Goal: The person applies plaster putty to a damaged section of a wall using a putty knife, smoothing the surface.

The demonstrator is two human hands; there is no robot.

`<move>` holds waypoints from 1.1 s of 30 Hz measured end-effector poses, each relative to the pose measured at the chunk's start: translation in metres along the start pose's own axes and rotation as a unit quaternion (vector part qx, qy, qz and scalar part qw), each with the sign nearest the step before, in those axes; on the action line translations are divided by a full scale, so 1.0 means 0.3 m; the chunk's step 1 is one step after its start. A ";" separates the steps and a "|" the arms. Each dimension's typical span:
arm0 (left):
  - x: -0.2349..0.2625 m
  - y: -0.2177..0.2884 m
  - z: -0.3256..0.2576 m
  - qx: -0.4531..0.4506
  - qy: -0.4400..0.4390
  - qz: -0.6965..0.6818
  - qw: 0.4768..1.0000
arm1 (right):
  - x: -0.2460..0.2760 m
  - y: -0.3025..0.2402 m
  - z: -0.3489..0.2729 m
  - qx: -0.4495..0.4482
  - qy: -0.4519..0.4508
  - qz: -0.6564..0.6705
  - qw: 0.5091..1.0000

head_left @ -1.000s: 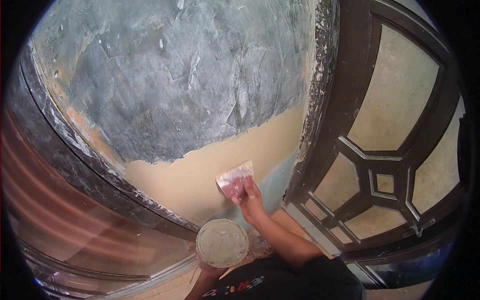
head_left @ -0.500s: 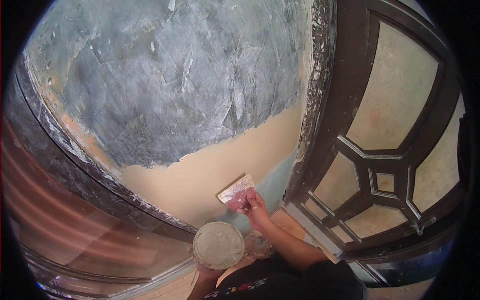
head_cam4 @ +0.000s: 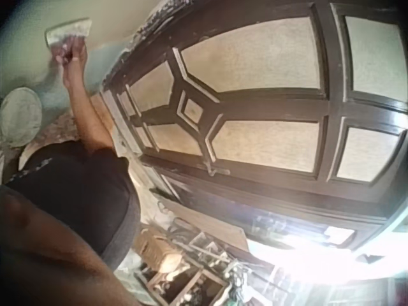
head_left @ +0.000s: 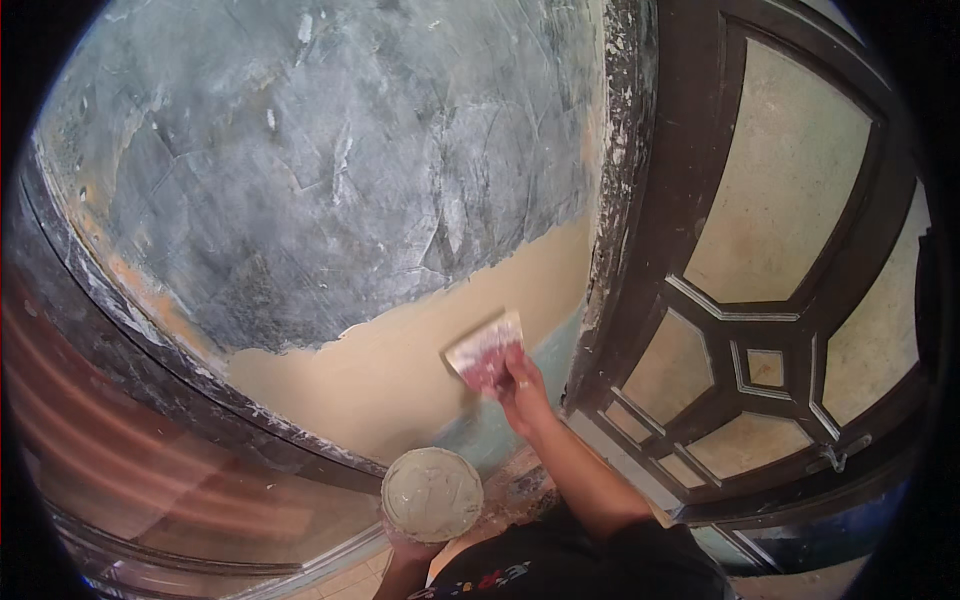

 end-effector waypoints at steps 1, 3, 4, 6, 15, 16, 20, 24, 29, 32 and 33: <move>0.007 -0.001 -0.003 0.005 0.001 -0.030 1.000 | -0.115 -0.083 -0.030 0.024 -0.024 -0.007 0.999; -0.024 -0.018 0.005 0.016 -0.004 -0.060 0.998 | -0.195 -0.165 -0.024 0.056 -0.044 -0.014 0.997; -0.050 -0.019 0.013 0.002 -0.021 0.028 0.999 | -0.202 -0.181 0.000 0.062 -0.065 -0.023 0.996; -0.083 -0.023 0.017 -0.014 -0.038 0.116 0.992 | -0.161 -0.164 0.033 0.067 -0.087 -0.033 0.993; -0.231 -0.081 0.016 0.005 -0.019 -0.040 0.999 | -0.207 -0.204 -0.029 0.048 -0.100 -0.011 0.994; -0.267 -0.095 0.021 0.018 -0.021 -0.080 0.996 | -0.200 -0.201 -0.007 0.047 -0.099 -0.012 0.994; -0.231 -0.127 0.024 0.008 0.018 -0.164 0.986 | -0.111 -0.103 0.025 0.023 -0.057 -0.005 0.998; -0.371 -0.098 0.018 -0.148 -0.179 0.194 0.953 | 0.050 -0.045 0.033 -0.041 -0.040 0.011 0.998; -0.364 -0.184 0.037 0.019 -0.004 -0.299 0.954 | -0.101 -0.291 0.063 0.044 -0.091 -0.016 0.995; -0.328 -0.148 0.044 -0.189 -0.142 0.321 0.917 | 0.021 -0.228 0.099 0.035 -0.071 -0.029 0.996; -0.355 -0.144 0.043 -0.191 -0.140 0.321 0.917 | 0.081 -0.173 0.082 -0.007 -0.041 -0.047 0.998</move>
Point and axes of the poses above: each hand's wrist, its own z-axis towards the middle knuckle, its own x-axis out of the back of the hand, y = z × x, the point moved 6 cm from there along z, towards the middle knuckle, and after that the axes turned 13 degrees about -x, right-handed, at the moved point
